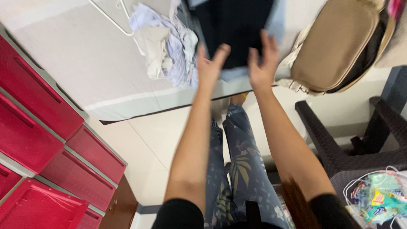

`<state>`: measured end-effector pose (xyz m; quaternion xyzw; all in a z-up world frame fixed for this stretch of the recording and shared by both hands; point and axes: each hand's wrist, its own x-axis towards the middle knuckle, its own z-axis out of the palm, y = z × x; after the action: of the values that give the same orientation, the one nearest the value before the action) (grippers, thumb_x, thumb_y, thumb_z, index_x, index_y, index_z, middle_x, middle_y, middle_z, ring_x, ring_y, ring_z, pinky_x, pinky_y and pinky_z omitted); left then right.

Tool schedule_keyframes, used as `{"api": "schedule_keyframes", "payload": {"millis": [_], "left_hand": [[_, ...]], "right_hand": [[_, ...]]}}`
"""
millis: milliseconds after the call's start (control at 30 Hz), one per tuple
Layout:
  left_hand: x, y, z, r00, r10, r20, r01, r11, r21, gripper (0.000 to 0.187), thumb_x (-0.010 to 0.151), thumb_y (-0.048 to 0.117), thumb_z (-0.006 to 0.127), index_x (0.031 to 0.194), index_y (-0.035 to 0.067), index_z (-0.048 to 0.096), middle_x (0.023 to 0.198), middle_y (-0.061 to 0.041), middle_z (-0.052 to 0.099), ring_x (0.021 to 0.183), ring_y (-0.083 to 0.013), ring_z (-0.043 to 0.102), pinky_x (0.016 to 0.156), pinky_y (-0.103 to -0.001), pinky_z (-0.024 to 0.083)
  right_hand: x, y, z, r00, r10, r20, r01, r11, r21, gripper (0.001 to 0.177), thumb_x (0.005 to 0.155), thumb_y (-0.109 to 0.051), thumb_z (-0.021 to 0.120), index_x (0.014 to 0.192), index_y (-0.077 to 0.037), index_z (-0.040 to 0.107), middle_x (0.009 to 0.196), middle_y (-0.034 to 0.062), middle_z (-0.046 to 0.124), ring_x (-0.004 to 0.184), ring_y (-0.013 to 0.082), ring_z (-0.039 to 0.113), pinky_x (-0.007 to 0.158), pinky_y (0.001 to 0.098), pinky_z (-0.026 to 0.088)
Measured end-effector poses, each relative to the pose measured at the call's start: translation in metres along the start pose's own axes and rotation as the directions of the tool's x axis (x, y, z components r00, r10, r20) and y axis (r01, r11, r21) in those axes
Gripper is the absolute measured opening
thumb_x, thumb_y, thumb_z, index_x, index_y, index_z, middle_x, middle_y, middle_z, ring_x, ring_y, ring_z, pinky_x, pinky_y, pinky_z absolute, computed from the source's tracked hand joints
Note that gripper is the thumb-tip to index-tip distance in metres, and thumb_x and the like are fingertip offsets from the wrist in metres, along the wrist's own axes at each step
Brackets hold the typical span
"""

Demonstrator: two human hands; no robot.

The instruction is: The person picks up clothes from a bin and a bed, folds some of them, and places them into an open wardrobe, along with several bags and an umbrella.

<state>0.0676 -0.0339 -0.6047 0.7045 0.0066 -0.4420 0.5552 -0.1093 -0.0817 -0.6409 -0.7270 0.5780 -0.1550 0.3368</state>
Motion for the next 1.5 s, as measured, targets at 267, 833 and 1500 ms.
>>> {"api": "schedule_keyframes", "payload": {"millis": [267, 833, 1500], "left_hand": [[0.035, -0.039, -0.053, 0.932, -0.18, -0.314, 0.35, 0.662, 0.662, 0.125, 0.071, 0.066, 0.094, 0.144, -0.016, 0.036, 0.146, -0.036, 0.042, 0.137, -0.0425, 0.041, 0.113, -0.043, 0.034], [0.025, -0.007, -0.003, 0.946, -0.317, -0.075, 0.316, 0.949, -0.023, 0.116, 0.061, 0.044, 0.096, 0.14, -0.02, 0.039, 0.143, -0.031, 0.048, 0.138, -0.0388, 0.048, 0.117, -0.049, 0.037], [-0.181, 0.249, 0.002, 0.765, -0.593, 0.252, 0.642, 0.731, -0.231, 0.053, 0.079, 0.045, 0.086, 0.113, 0.009, 0.069, 0.099, -0.01, 0.073, 0.083, -0.0225, 0.07, 0.064, -0.034, 0.057]], "right_hand": [[-0.004, -0.028, 0.046, 0.337, 0.822, 0.459, -0.812, 0.007, 0.584, 0.106, 0.074, -0.045, 0.08, 0.151, -0.012, 0.017, 0.156, 0.0154, 0.033, 0.131, 0.0369, 0.046, 0.097, 0.0565, 0.046], [0.028, -0.046, -0.014, 0.962, 0.194, 0.191, -0.171, 0.976, -0.132, 0.074, 0.092, -0.037, 0.082, 0.158, -0.027, 0.049, 0.171, 0.0217, 0.013, 0.157, 0.0443, 0.015, 0.123, 0.0638, 0.019], [0.001, -0.157, -0.266, 0.642, 0.525, 0.559, -0.717, 0.152, 0.68, 0.08, 0.098, -0.072, 0.026, 0.153, -0.018, 0.05, 0.145, 0.0085, 0.053, 0.111, 0.027, 0.046, 0.086, 0.0392, 0.028]]}}
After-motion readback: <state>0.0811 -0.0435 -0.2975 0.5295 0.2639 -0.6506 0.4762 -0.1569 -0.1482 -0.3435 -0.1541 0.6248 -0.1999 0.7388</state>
